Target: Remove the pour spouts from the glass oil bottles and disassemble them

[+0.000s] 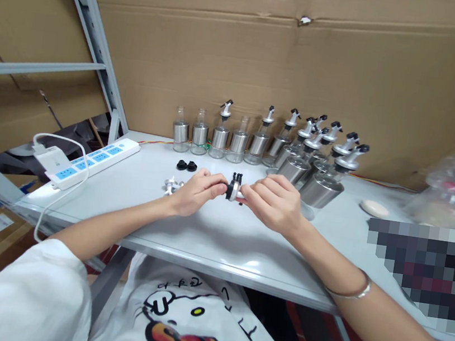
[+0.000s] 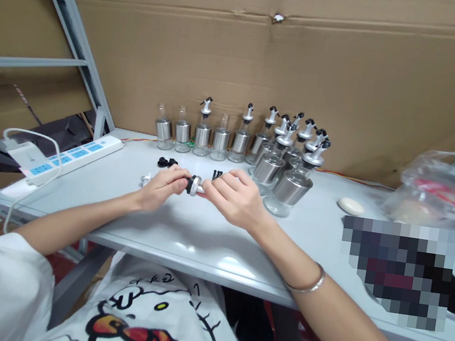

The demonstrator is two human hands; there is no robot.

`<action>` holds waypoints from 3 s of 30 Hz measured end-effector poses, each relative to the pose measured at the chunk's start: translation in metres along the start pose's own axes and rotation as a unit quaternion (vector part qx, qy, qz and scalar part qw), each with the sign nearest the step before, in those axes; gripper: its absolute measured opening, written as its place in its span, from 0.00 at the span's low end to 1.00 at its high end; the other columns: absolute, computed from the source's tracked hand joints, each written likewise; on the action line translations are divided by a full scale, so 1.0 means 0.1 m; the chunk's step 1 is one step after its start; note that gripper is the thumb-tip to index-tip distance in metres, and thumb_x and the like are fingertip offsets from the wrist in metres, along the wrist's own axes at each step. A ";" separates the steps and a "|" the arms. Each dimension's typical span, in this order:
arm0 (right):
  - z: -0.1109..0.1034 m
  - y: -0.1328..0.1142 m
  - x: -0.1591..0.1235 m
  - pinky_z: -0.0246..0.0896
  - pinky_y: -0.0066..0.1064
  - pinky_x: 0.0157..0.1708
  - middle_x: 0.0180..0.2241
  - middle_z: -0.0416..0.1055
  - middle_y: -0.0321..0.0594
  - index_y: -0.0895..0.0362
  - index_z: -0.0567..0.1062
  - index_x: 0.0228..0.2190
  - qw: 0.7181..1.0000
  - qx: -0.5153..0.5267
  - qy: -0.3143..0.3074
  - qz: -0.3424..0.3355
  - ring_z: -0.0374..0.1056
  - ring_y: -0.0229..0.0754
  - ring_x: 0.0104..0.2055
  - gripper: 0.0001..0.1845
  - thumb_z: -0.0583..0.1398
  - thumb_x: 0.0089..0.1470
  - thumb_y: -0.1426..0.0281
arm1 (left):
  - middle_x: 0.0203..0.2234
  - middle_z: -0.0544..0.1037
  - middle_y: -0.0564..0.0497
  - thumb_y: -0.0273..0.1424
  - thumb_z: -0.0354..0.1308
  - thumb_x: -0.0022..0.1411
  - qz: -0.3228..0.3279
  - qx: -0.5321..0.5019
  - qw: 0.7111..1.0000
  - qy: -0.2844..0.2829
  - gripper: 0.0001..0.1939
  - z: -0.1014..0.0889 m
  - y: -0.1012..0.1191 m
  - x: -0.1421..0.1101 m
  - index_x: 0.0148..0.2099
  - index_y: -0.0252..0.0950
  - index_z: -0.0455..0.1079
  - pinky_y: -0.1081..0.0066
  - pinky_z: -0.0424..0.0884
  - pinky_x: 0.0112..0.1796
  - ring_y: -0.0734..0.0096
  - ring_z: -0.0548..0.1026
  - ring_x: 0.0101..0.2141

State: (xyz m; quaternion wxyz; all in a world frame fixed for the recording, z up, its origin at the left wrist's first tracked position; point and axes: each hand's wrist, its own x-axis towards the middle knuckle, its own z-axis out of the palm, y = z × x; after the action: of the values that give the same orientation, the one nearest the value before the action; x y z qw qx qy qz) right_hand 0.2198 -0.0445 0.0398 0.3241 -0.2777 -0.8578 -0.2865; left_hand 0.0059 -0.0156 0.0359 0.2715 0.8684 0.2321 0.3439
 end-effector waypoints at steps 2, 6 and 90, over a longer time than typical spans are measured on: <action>-0.01 0.02 -0.01 0.55 0.36 0.33 0.23 0.69 0.38 0.51 0.74 0.29 0.998 0.036 -0.047 0.025 0.60 0.40 0.27 0.18 0.50 0.64 0.60 | 0.19 0.57 0.57 0.54 0.44 0.62 -0.065 -0.142 0.987 -0.046 0.26 0.00 0.01 0.00 0.29 0.36 0.59 0.70 0.54 0.27 0.74 0.55 0.22; -0.02 0.04 -0.01 0.57 0.37 0.34 0.24 0.70 0.40 0.50 0.75 0.31 0.992 0.090 -0.078 0.047 0.63 0.42 0.30 0.18 0.48 0.65 0.63 | 0.17 0.51 0.60 0.55 0.52 0.57 -0.144 -0.301 0.939 -0.087 0.26 0.01 -0.01 0.01 0.26 0.36 0.55 0.72 0.44 0.22 0.80 0.47 0.19; 0.14 -0.05 -0.03 0.63 0.31 0.34 0.33 0.75 0.42 0.57 0.69 0.40 0.960 0.218 -0.022 0.172 0.71 0.42 0.35 0.13 0.49 0.65 0.65 | 0.52 0.70 0.41 0.39 0.52 0.62 -0.156 0.276 0.946 -0.060 0.24 -0.69 -1.42 0.06 0.57 0.33 0.61 0.59 0.63 0.52 0.55 0.68 0.51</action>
State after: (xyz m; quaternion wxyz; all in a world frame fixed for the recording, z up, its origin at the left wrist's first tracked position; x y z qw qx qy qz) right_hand 0.2127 -0.0398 0.0273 0.4025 -0.3500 -0.8455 -0.0259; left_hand -0.0705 0.1155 -0.0085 0.0842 0.8813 0.4339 0.1673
